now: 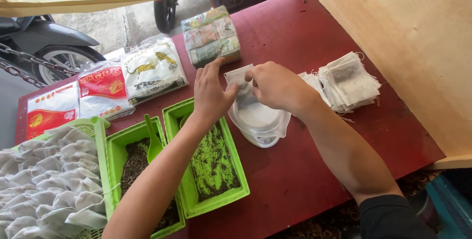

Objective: Filling tea filter bags with loose tea leaves using a spoon and placing them in a tray

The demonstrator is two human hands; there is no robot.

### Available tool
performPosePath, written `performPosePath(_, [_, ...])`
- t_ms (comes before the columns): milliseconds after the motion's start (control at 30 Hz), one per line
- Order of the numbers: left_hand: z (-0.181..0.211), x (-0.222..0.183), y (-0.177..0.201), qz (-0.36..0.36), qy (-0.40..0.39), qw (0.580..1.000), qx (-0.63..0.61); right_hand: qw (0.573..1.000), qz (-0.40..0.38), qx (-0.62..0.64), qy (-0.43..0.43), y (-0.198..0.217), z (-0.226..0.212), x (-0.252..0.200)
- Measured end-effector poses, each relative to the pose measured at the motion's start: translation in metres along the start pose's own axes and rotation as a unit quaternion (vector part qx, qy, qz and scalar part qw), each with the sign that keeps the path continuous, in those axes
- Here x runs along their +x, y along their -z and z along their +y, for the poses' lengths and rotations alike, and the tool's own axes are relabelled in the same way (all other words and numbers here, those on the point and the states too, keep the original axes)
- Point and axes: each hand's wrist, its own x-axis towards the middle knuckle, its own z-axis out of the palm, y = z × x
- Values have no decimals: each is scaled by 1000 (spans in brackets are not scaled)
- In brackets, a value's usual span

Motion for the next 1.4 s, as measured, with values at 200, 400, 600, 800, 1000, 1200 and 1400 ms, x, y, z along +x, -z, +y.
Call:
performPosePath(200, [-24, 10, -15, -32, 47, 998, 4, 1000, -12, 18, 20, 16, -27, -11])
performPosePath(400, [0, 9, -4, 2, 8, 999, -48, 989, 140, -26, 47, 26, -30, -18])
performPosePath(600, [41, 4, 28, 19, -70, 988, -137, 989, 102, 49, 92, 31, -34, -24])
performPosePath(800, [71, -10, 80, 24, -45, 984, -173, 958, 156, 194, 146, 34, -60, -39])
performPosePath(1000, [64, -57, 140, -22, 2, 992, -126, 927, 141, 286, 197, -5, -107, -45])
performPosePath(1200, [44, -109, 190, 29, 65, 991, -114, 916, 93, 317, 227, -21, -161, -44])
performPosePath(1400, [20, -139, 215, 181, -14, 983, -39, 919, 93, 337, 182, -45, -201, -24])
